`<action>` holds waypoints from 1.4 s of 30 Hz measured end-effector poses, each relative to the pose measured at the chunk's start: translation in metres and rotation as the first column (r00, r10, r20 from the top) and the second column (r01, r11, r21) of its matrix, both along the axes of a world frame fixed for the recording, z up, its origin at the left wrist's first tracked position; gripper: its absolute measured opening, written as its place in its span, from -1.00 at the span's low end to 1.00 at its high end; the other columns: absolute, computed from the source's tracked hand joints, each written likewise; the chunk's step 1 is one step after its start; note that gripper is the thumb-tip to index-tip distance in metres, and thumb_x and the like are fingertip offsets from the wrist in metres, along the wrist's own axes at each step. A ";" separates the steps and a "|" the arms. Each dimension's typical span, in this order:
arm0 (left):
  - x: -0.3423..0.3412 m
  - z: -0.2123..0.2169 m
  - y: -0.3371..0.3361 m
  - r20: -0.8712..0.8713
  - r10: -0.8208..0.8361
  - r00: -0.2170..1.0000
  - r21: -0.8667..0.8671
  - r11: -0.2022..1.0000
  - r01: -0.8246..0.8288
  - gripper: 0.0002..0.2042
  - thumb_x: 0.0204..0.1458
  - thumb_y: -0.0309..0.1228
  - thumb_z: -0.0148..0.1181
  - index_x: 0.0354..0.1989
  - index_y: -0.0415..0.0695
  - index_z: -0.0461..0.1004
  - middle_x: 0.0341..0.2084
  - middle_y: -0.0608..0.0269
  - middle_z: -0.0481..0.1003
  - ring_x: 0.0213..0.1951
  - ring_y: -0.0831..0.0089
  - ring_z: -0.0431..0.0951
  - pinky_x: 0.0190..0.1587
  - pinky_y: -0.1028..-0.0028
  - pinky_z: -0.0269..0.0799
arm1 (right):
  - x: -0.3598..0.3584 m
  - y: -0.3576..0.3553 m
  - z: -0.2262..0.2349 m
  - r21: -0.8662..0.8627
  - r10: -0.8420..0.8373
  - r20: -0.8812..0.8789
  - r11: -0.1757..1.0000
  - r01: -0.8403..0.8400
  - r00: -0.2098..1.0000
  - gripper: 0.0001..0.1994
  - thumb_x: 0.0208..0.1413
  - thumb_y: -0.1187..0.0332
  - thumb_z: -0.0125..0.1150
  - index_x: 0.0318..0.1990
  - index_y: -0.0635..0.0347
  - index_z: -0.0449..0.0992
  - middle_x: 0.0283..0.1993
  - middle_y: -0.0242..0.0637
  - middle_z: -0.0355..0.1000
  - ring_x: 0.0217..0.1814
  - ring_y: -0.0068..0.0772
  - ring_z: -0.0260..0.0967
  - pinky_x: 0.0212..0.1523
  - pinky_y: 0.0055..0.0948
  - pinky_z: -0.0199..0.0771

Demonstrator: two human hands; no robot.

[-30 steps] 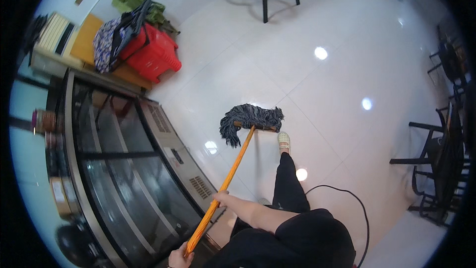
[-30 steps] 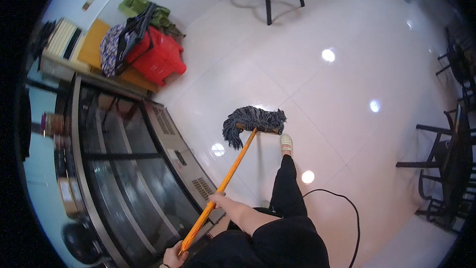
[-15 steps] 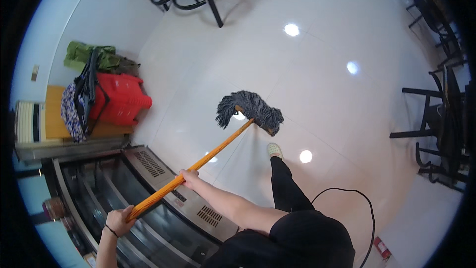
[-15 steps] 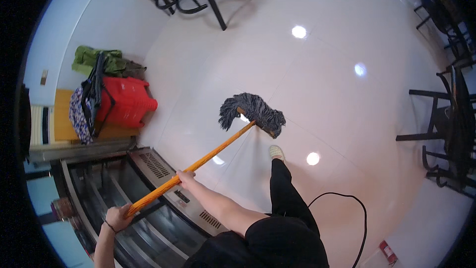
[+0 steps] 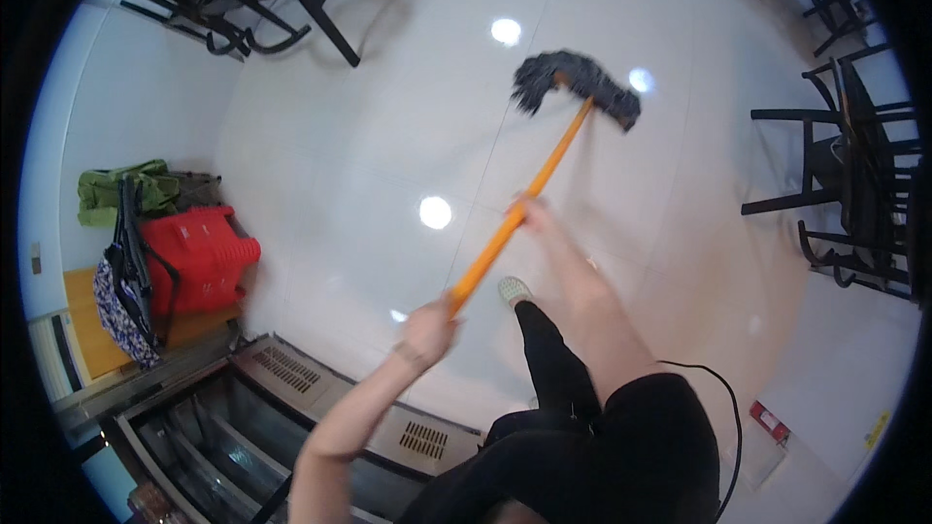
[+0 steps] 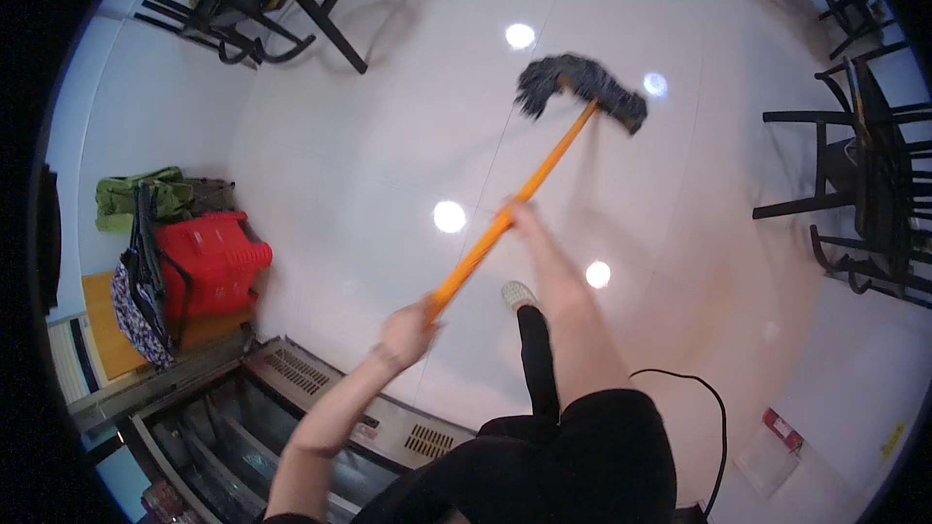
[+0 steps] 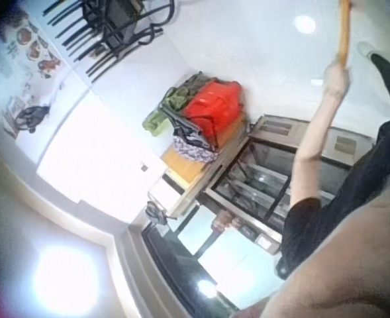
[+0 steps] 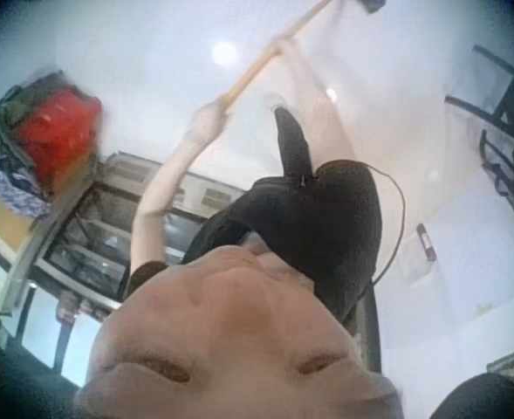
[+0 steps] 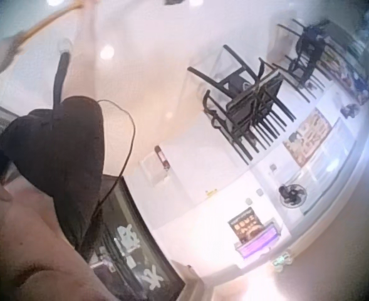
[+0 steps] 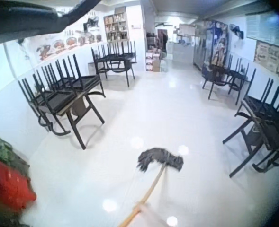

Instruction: The person mops the tiled floor of a small shop using a long-handled mop. They move systematically around stacked chairs and tables, covering the area near a beverage refrigerator and a glass door.

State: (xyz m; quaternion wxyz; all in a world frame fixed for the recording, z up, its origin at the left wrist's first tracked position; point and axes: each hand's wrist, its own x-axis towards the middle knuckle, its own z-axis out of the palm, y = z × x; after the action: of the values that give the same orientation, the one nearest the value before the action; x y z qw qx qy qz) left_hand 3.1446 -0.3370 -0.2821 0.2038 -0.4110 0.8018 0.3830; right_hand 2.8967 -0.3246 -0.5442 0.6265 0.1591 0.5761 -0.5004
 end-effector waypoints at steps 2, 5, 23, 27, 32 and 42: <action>-0.077 -0.027 0.044 -0.183 0.083 0.980 0.103 0.993 -0.065 -0.71 -0.20 -0.44 0.06 -0.27 -0.22 0.22 -0.58 -0.07 0.40 -0.49 0.05 0.42 -0.44 0.22 0.34 | -0.084 0.028 -0.010 0.239 0.181 -0.340 0.966 -0.101 0.923 -0.82 -0.05 0.32 -0.05 -0.39 0.27 0.30 -0.62 -0.24 0.28 -0.59 -0.33 0.26 -0.59 -0.26 0.33; -0.134 -0.014 0.090 -0.325 0.219 0.920 0.117 0.975 -0.191 -0.71 -0.21 -0.44 0.05 -0.27 -0.24 0.22 -0.63 -0.07 0.38 -0.54 0.02 0.41 -0.49 0.20 0.33 | -0.144 0.054 -0.007 0.479 0.385 -0.514 0.870 -0.115 0.767 -0.80 -0.12 0.30 -0.01 -0.49 0.29 0.30 -0.67 -0.23 0.27 -0.66 -0.35 0.25 -0.66 -0.30 0.31; 0.192 0.077 0.396 -0.238 0.319 0.917 0.206 0.940 -0.273 -0.57 -0.19 -0.38 0.11 -0.08 -0.23 0.26 -0.47 -0.11 0.40 -0.41 0.13 0.46 -0.36 0.42 0.36 | 0.172 0.362 0.137 0.483 0.180 -0.315 0.876 -0.006 0.932 -0.46 -0.14 0.52 -0.05 -0.04 0.48 -0.19 -0.22 0.09 0.17 -0.53 -0.23 0.32 -0.63 -0.39 0.41; 0.200 0.154 0.450 -0.199 0.222 0.955 0.158 0.968 -0.192 -0.59 -0.20 -0.38 0.10 -0.09 -0.18 0.28 -0.51 -0.05 0.41 -0.45 0.11 0.44 -0.39 0.36 0.35 | 0.216 0.460 0.125 0.488 0.173 -0.356 0.872 0.025 0.918 -0.55 -0.17 0.53 -0.01 -0.12 0.37 -0.07 -0.22 -0.04 0.18 -0.27 -0.19 0.29 -0.49 -0.28 0.42; 0.182 0.218 0.486 -0.089 0.223 0.971 0.240 0.951 -0.196 -0.56 -0.23 -0.44 0.11 -0.09 -0.22 0.27 -0.44 -0.08 0.41 -0.36 0.14 0.45 -0.30 0.40 0.35 | 0.218 0.507 0.216 0.428 0.017 -0.043 0.904 0.003 0.999 -0.59 -0.11 0.51 -0.07 -0.14 0.32 -0.12 -0.29 -0.05 0.17 -0.44 -0.26 0.30 -0.50 -0.34 0.43; 0.116 0.236 0.554 -0.003 0.544 0.839 0.328 0.793 -0.513 -0.58 -0.25 -0.47 0.13 -0.11 -0.24 0.29 -0.36 -0.06 0.41 -0.33 0.24 0.46 -0.25 0.48 0.34 | 0.173 0.573 0.199 0.393 0.136 0.139 0.902 -0.180 0.981 -0.76 -0.05 0.53 -0.18 -0.19 0.37 0.07 -0.38 -0.08 0.16 -0.51 -0.24 0.24 -0.52 -0.23 0.39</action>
State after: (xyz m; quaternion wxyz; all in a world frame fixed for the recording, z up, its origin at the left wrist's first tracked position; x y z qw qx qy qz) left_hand 3.2606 0.2174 -0.0457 0.1122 -0.5616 0.5923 0.5668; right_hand 3.0699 0.2484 -0.3447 0.6488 0.2644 0.6431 -0.3090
